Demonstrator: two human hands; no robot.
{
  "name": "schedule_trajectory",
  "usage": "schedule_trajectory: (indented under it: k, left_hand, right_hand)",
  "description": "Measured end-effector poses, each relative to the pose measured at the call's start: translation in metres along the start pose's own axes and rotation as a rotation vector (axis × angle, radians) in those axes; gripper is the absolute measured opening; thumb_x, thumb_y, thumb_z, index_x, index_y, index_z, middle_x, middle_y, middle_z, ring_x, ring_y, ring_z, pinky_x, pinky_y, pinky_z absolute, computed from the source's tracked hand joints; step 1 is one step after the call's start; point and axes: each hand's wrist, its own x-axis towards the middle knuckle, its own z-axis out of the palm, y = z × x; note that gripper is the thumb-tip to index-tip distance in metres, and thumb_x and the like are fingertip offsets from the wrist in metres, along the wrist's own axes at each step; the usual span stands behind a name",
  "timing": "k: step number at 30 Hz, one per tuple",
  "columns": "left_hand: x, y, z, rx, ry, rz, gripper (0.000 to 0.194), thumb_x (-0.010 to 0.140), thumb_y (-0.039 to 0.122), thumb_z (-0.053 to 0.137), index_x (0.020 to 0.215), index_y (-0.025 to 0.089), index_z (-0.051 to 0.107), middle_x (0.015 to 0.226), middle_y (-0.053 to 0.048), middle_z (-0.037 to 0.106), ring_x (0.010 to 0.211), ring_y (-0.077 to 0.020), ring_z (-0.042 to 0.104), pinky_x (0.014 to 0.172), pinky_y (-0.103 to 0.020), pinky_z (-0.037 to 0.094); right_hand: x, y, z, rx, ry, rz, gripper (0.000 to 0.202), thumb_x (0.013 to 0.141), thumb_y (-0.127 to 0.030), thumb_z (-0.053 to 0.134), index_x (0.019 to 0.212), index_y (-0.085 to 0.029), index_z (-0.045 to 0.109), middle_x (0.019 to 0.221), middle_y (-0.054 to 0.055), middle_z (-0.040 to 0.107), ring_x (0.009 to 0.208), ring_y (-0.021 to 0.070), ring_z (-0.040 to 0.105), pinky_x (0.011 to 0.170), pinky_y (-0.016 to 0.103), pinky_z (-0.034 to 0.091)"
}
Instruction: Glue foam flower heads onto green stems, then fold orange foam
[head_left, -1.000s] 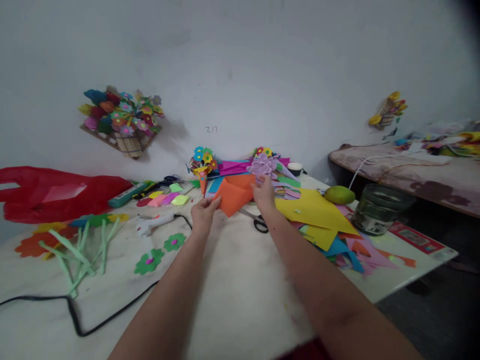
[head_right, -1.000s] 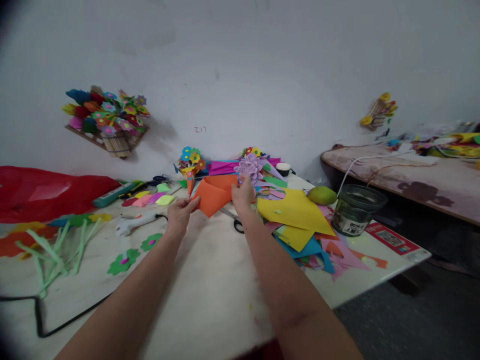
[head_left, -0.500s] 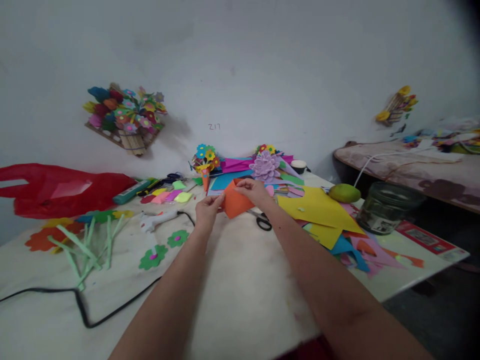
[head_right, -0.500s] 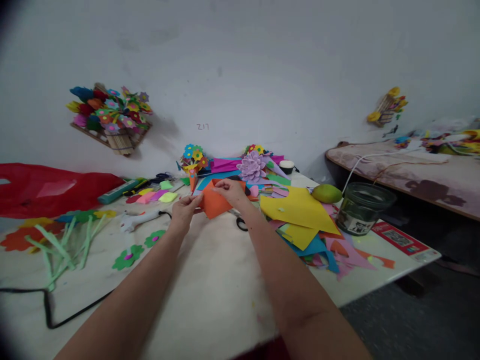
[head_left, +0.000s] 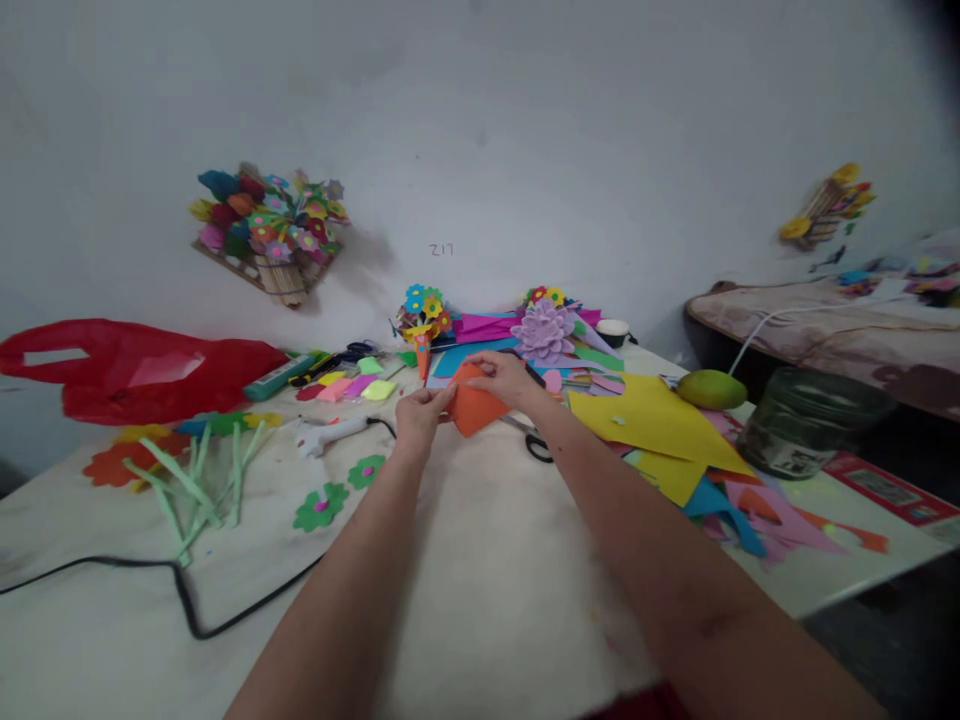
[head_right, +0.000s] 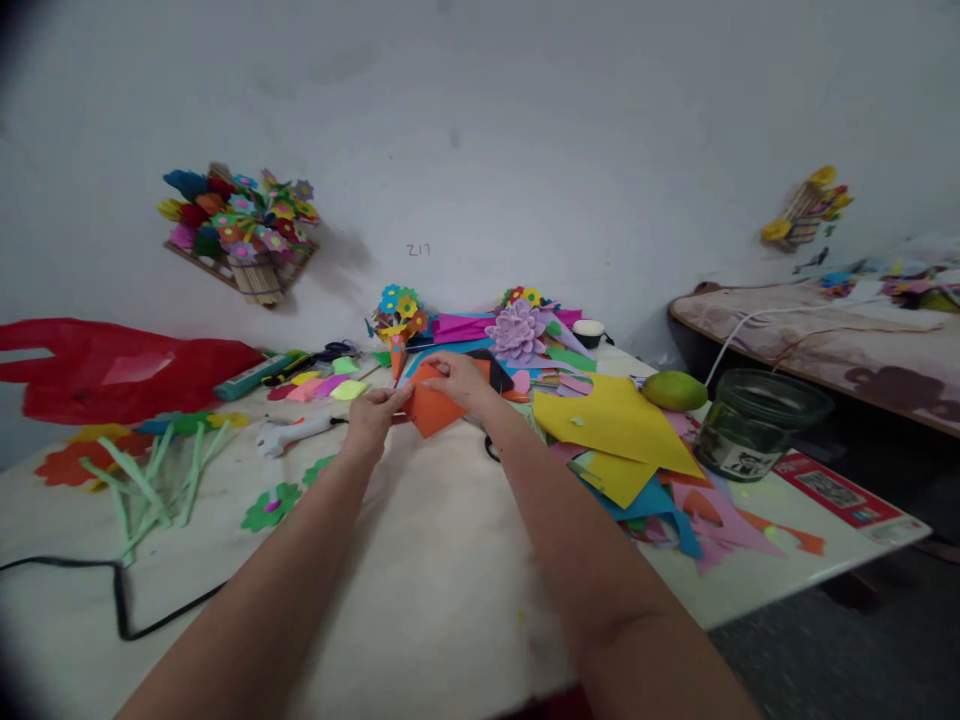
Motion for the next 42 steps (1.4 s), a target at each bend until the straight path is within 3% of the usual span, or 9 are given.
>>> schedule_trajectory:
  k: [4,8,14,19,22,28,34,38,42]
  left_hand:
    - [-0.001,0.0,-0.001,-0.043,-0.039,-0.021,0.039,0.053,0.047,0.071,0.06,0.011,0.06,0.061,-0.004,0.06,0.058,-0.013,0.057,0.053,-0.027,0.051]
    - [0.0,-0.002,-0.004,-0.074,-0.018,-0.04,0.039,0.053,0.048,0.07,0.06,0.011,0.059,0.06,-0.003,0.059,0.057,-0.0131,0.056,0.052,-0.028,0.05]
    - [0.003,-0.002,-0.009,-0.045,0.046,-0.009,0.039,0.053,0.048,0.069,0.058,0.011,0.057,0.053,0.0,0.053,0.052,-0.0111,0.051,0.049,-0.026,0.049]
    - [0.004,0.003,-0.009,-0.048,0.065,-0.012,0.036,0.051,0.044,0.071,0.053,0.012,0.055,0.049,0.002,0.051,0.05,-0.0105,0.05,0.052,-0.027,0.049]
    - [0.004,0.004,-0.006,-0.043,0.061,-0.007,0.036,0.052,0.045,0.07,0.051,0.013,0.055,0.048,0.002,0.051,0.05,-0.011,0.051,0.054,-0.028,0.05]
    - [0.007,0.007,-0.008,0.075,-0.037,-0.024,0.037,0.052,0.048,0.069,0.052,0.013,0.056,0.049,0.001,0.054,0.05,-0.011,0.054,0.053,-0.026,0.05]
    - [0.01,0.007,-0.02,0.484,-0.112,0.161,0.036,0.065,0.049,0.059,0.056,0.015,0.056,0.048,0.0,0.056,0.046,-0.0123,0.056,0.044,-0.021,0.044]
    - [0.008,0.008,-0.022,0.539,-0.189,0.197,0.037,0.074,0.05,0.048,0.059,0.016,0.055,0.046,-0.001,0.056,0.044,-0.0135,0.057,0.045,-0.022,0.044]
    - [0.008,0.007,-0.023,0.542,-0.22,0.166,0.031,0.074,0.043,0.049,0.059,0.017,0.053,0.048,-0.001,0.057,0.047,-0.0146,0.059,0.046,-0.022,0.044]
  right_hand:
    - [0.005,0.0,0.003,0.021,-0.102,0.011,0.02,0.06,-0.032,0.061,0.056,-0.017,0.048,0.056,-0.005,0.043,0.054,0.0078,0.038,0.052,0.022,0.03]
    - [0.002,-0.001,0.006,0.005,-0.119,0.016,0.027,0.058,-0.033,0.062,0.051,-0.017,0.042,0.053,-0.006,0.038,0.051,0.0069,0.034,0.049,0.021,0.026]
    - [-0.002,-0.004,0.008,-0.005,-0.241,-0.017,0.019,0.061,-0.032,0.063,0.057,-0.016,0.053,0.055,-0.005,0.043,0.051,0.0071,0.036,0.049,0.022,0.028]
    - [-0.002,-0.007,0.011,-0.007,-0.244,-0.046,0.013,0.062,-0.028,0.063,0.064,-0.017,0.058,0.064,-0.003,0.053,0.058,0.0086,0.045,0.054,0.022,0.034]
    - [-0.001,-0.012,0.015,-0.158,-0.206,-0.035,0.016,0.06,-0.024,0.066,0.075,-0.019,0.063,0.078,0.0,0.061,0.07,0.0127,0.053,0.062,0.024,0.038]
    - [-0.002,-0.025,0.024,-0.621,-0.158,0.034,0.009,0.065,-0.025,0.064,0.073,-0.023,0.068,0.074,0.002,0.064,0.074,0.0182,0.056,0.062,0.026,0.036]
    - [-0.004,-0.028,0.022,-0.702,-0.255,0.036,0.016,0.07,-0.019,0.058,0.081,-0.021,0.069,0.076,0.002,0.065,0.071,0.0147,0.055,0.059,0.023,0.035]
    - [-0.004,-0.027,0.022,-0.685,-0.285,0.004,0.016,0.071,-0.02,0.057,0.084,-0.021,0.067,0.078,0.001,0.064,0.07,0.0137,0.054,0.059,0.022,0.033]
    - [-0.006,-0.029,0.023,-0.681,-0.31,0.024,0.017,0.071,-0.02,0.057,0.085,-0.022,0.067,0.077,0.001,0.063,0.069,0.0128,0.053,0.056,0.022,0.032]
